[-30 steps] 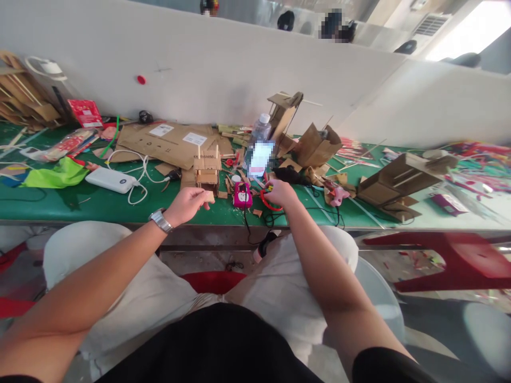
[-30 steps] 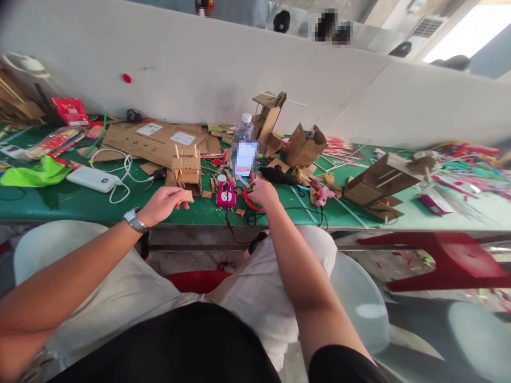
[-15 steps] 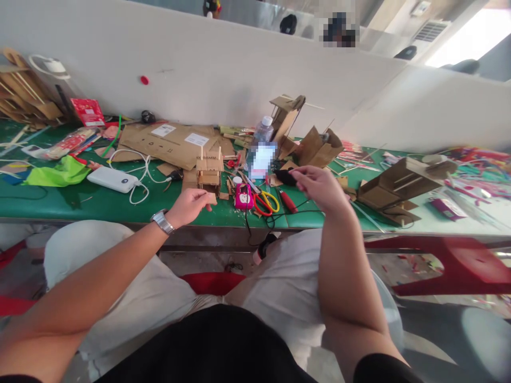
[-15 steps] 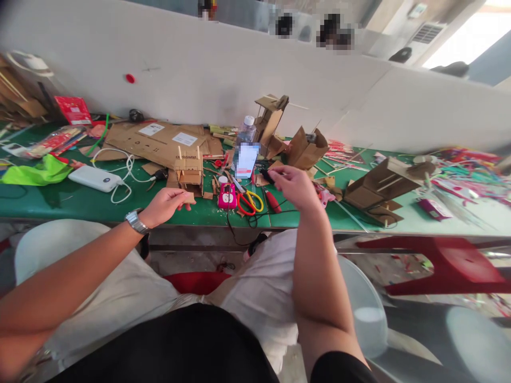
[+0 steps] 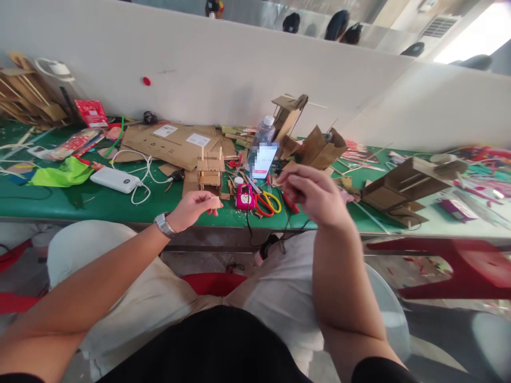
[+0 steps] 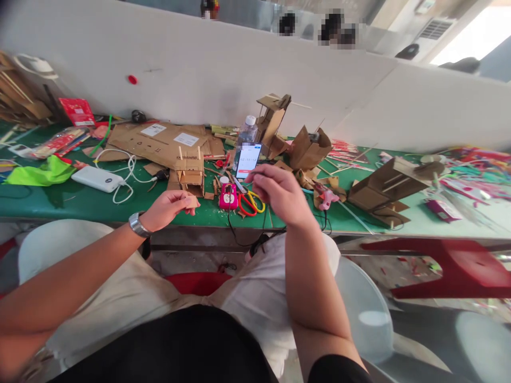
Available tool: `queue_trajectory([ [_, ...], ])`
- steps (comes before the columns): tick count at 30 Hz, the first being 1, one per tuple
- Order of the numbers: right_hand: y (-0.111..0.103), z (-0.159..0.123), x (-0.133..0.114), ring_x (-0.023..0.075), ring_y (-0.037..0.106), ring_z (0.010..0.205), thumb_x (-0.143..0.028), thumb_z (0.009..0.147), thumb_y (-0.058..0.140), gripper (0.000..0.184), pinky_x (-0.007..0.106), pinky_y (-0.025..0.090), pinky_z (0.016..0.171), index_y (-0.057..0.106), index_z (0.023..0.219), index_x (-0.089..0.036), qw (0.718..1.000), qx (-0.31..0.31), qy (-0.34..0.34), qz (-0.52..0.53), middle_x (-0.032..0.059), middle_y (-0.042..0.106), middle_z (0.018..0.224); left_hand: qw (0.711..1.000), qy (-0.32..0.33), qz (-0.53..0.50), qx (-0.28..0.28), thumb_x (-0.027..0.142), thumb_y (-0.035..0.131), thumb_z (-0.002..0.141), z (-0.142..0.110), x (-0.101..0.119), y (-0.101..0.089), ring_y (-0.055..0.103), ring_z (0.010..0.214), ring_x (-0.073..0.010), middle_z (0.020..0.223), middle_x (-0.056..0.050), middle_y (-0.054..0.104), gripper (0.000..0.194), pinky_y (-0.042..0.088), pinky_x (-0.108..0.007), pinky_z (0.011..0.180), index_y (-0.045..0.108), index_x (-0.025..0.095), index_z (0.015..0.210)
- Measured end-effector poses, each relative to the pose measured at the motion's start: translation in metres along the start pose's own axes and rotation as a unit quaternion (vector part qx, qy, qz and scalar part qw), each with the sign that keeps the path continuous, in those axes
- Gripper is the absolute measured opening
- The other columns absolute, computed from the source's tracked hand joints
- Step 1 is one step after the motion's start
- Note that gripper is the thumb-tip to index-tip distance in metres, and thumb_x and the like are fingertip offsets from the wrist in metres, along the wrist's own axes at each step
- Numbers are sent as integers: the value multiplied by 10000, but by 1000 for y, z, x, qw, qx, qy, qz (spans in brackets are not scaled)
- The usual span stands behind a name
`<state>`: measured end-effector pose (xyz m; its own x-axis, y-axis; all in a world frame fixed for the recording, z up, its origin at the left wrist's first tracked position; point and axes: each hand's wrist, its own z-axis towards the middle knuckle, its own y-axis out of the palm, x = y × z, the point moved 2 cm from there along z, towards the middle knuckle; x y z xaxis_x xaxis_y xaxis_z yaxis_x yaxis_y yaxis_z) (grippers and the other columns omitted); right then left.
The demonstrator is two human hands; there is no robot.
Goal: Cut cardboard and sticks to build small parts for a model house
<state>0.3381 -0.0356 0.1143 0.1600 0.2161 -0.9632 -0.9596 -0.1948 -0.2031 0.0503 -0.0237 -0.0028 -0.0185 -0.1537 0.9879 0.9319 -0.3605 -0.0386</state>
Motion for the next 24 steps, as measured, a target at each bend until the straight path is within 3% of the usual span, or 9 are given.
queue_trajectory([
  [2,12,11,34,113,433,531,-367,849,613,191,251,281,477,631,755,-202,998,-29,54,5,7,530,630,999,0,-45,-13,502,812,843,0,-2,4,653,731,-146,765,-34,675,456,542,-283,706,516,178,720],
  [4,25,16,59,122,428,512,-351,820,553,185,261,304,480,559,701,-208,992,-71,100,14,12,533,614,997,-7,-74,-12,476,906,753,0,-5,6,646,719,-125,874,-26,681,482,560,-275,689,539,179,854],
  [7,36,16,77,139,453,534,-333,807,517,156,265,330,502,607,814,-205,988,-105,117,-7,9,560,638,998,-13,-62,-15,422,963,692,0,-10,8,650,765,-125,997,-62,699,559,571,-263,695,631,170,1064],
  [9,33,16,79,146,472,565,-343,840,526,219,266,354,534,670,920,-199,988,-86,91,-91,5,585,664,999,-17,-33,-24,407,961,699,-1,-12,7,637,756,-130,925,-59,701,542,557,-252,679,692,155,1096],
  [11,19,18,78,153,509,613,-351,877,562,245,272,386,590,725,975,-198,970,-29,61,-234,12,633,708,1000,-11,-14,-18,402,960,701,0,-12,6,622,737,-134,848,-46,693,502,540,-247,659,736,147,1071],
  [14,-14,23,81,179,606,723,-331,911,624,227,290,429,686,785,989,-192,903,35,89,-419,51,737,832,1000,17,-16,9,393,961,701,1,-10,4,621,743,-134,893,-61,720,470,537,-248,661,761,148,1049],
  [20,-89,26,97,238,711,899,-360,940,665,254,320,492,807,827,1058,-203,824,121,192,-519,87,809,995,998,32,-40,45,414,946,730,3,-9,1,710,872,-181,1001,-110,767,485,599,-322,822,756,139,1082],
  [24,-94,34,117,243,725,935,-359,930,689,286,318,510,817,821,1120,-191,813,81,216,-535,102,812,1063,996,29,-54,66,424,953,717,5,-12,-1,734,911,-200,1120,-144,776,492,630,-368,868,748,131,1055],
])
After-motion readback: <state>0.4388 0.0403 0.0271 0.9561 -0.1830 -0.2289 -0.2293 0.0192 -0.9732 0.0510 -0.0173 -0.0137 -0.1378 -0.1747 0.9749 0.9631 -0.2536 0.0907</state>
